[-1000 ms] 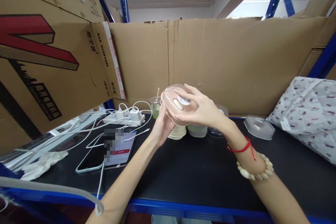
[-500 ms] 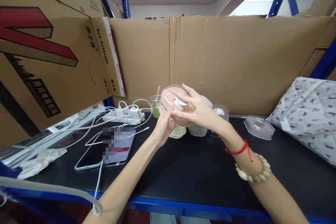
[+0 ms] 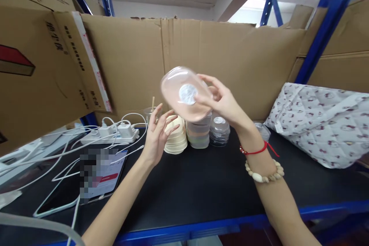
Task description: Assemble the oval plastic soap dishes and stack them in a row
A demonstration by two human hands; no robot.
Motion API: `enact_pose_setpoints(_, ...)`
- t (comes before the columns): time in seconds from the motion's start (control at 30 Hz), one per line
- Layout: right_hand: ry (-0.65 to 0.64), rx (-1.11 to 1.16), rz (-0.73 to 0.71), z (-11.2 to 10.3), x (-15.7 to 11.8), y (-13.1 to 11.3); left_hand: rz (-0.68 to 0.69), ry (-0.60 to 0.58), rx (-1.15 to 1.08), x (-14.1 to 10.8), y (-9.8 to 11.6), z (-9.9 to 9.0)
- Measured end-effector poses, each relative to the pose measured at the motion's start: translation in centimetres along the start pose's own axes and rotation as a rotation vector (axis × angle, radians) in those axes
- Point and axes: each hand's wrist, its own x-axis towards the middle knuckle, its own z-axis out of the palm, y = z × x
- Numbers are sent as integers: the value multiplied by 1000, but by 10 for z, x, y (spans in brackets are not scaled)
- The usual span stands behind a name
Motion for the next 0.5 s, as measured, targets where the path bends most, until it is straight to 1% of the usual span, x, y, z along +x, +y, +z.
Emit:
enact_pose_setpoints(0.03,110,-85,6,-12,2,2,-16,14,16,1,-1,-1)
enact_pose_setpoints(0.1,389,-297,84,-40,4,11,-27,42,58,3,-2,-3)
enact_pose_setpoints(0.13,528,-400,154,-54,3,18,-17,55,83,4,-2,-4)
enact_pose_setpoints(0.17,628,-484,264,-67,0,26,-2,67,111,5,-3,-4)
enact_pose_setpoints(0.2,658,-553,417,-80,-4,35,9,79,139,6,-3,-5)
enact_pose_setpoints(0.27,606,-638,736,-99,-15,55,20,103,187,7,-3,-6)
enact_pose_setpoints(0.3,543,-639,876,-106,-21,65,19,116,203,7,-3,-6)
enact_pose_setpoints(0.4,421,-544,1033,-114,-37,90,3,167,216,7,-3,-5)
enact_pose_setpoints(0.5,320,-468,1088,-113,-44,105,-19,208,209,8,-2,-4)
